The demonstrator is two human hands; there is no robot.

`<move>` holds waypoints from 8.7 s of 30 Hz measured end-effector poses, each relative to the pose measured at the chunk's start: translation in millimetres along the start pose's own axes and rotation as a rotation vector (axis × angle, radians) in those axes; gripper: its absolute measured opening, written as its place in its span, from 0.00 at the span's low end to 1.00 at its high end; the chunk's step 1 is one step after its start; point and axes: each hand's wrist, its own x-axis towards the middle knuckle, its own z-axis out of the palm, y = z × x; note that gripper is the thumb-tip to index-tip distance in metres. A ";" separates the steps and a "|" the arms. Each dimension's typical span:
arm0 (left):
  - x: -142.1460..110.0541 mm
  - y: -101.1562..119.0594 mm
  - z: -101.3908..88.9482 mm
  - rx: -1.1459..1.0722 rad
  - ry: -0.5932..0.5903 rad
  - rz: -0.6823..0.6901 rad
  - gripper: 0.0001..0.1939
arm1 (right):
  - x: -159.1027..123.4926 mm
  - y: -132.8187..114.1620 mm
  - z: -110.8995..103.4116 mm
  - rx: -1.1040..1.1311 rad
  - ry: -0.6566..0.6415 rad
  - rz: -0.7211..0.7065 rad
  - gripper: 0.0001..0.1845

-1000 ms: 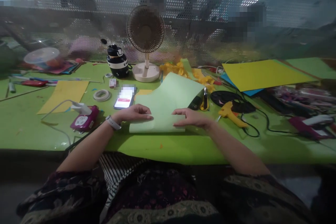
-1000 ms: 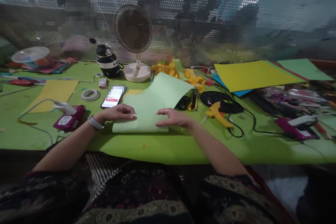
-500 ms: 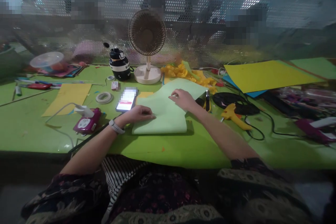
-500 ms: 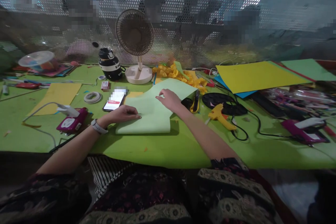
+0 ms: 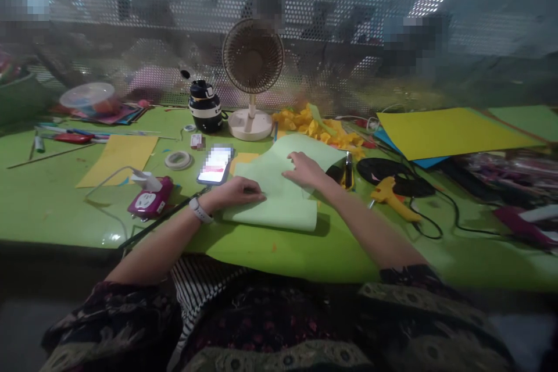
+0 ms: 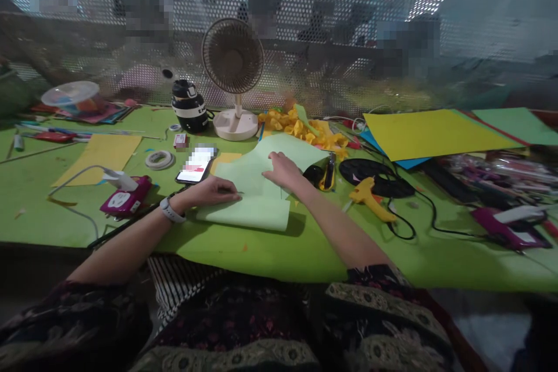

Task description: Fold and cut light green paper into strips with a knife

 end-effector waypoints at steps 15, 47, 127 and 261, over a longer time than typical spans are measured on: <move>0.4 1.3 -1.0 0.213 0.508 0.235 0.10 | -30.5 -2.6 -20.4 0.141 0.098 -0.324 0.09; 11.3 -15.2 -28.1 -0.847 0.629 -0.317 0.26 | -37.9 0.3 -2.1 1.135 0.331 0.010 0.31; 12.5 -31.8 -24.7 -0.494 0.661 -0.336 0.16 | -27.1 7.8 23.1 0.519 0.380 0.080 0.26; -45.0 24.0 24.1 0.697 0.090 -0.205 0.39 | -79.4 44.1 -31.0 -0.226 0.137 0.203 0.25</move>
